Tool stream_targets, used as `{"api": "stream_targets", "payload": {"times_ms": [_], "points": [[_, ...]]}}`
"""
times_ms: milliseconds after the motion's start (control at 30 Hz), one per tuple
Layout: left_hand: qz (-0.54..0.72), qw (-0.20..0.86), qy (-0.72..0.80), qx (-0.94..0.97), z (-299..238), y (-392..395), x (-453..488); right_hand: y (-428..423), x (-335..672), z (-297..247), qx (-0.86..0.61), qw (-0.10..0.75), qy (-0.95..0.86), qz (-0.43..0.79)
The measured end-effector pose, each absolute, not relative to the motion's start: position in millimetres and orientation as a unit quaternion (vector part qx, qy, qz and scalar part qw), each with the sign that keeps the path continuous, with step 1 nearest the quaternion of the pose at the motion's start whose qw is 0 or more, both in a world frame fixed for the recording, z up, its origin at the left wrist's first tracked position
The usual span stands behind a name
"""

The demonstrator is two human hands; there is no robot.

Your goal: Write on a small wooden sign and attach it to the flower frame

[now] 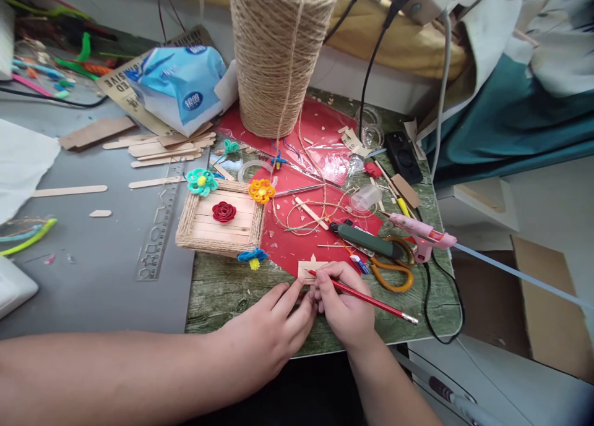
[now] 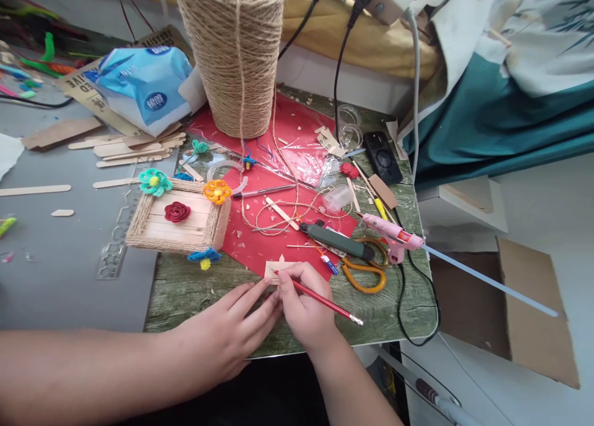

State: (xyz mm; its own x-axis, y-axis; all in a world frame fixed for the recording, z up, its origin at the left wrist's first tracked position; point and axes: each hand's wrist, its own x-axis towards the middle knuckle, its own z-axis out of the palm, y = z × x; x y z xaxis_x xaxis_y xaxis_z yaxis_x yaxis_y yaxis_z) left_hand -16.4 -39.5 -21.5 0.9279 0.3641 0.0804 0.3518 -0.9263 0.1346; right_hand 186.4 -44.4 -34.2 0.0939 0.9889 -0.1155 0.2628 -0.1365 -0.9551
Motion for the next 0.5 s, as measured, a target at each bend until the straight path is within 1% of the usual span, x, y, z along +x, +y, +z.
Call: {"api": "stream_targets", "payload": {"times_ms": [500], "points": [[0.048, 0.07, 0.182, 0.98, -21.5, -39.6, -15.6, -44.4, 185.5, -32.9, -0.621, 0.406, -0.509, 0.438]]}}
